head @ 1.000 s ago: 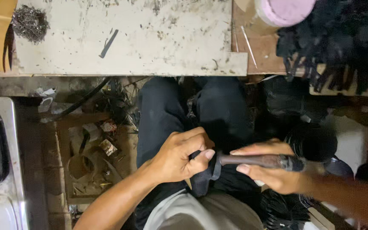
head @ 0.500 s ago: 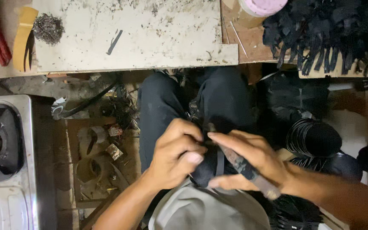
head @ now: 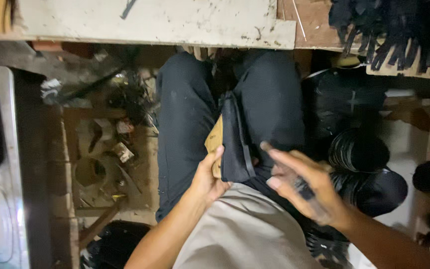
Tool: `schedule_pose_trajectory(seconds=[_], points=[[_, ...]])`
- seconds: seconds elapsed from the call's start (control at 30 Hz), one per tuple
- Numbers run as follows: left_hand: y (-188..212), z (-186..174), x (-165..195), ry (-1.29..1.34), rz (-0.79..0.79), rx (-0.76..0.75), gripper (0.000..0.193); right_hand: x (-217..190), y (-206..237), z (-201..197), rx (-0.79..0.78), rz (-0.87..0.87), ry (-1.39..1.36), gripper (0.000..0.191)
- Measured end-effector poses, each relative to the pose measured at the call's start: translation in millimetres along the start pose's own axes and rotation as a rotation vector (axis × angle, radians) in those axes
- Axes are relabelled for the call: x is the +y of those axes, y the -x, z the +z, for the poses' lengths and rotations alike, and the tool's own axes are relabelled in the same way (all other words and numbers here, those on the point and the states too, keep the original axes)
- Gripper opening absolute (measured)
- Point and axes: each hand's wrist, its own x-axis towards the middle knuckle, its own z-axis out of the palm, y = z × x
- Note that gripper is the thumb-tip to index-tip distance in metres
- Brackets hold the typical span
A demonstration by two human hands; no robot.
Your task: The person sits on a low stool and attaches soles to black fabric shoe uppers. They hold an upper on their lap, apply glue from a jar, press a rubber sole onto the upper, and tap and press the sole edges with a hammer, working on one shoe at a time.
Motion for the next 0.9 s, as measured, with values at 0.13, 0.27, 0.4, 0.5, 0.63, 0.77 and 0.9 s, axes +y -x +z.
schedule_pose_trajectory(seconds=[0.13, 0.27, 0.4, 0.5, 0.63, 0.77, 0.9], points=[[-17, -20, -6, 0.047, 0.014, 0.034, 0.045, 39, 36, 4, 0.106, 0.566, -0.459, 0.043], [-23, -30, -10, 0.039, 0.023, 0.043, 0.046, 53, 41, 20, 0.073, 0.693, -0.400, 0.042], [-31, -36, -10, -0.099, 0.156, 0.104, 0.057, 62, 17, 20, -0.171, 0.844, -0.163, 0.038], [-33, -36, -3, -0.155, 0.202, 0.043, 0.064, 76, -1, 17, -0.251, 0.916, -0.006, 0.040], [-30, -37, 1, -0.158, 0.116, 0.081, 0.066, 89, -5, 14, -0.138, 0.870, -0.408, 0.035], [-30, -40, -5, -0.131, 0.080, 0.118, 0.066, 86, 6, 20, 0.016, 0.762, -0.401, 0.033], [-32, -42, -8, -0.172, 0.106, 0.092, 0.067, 89, -2, 16, -0.176, 0.813, -0.208, 0.028]])
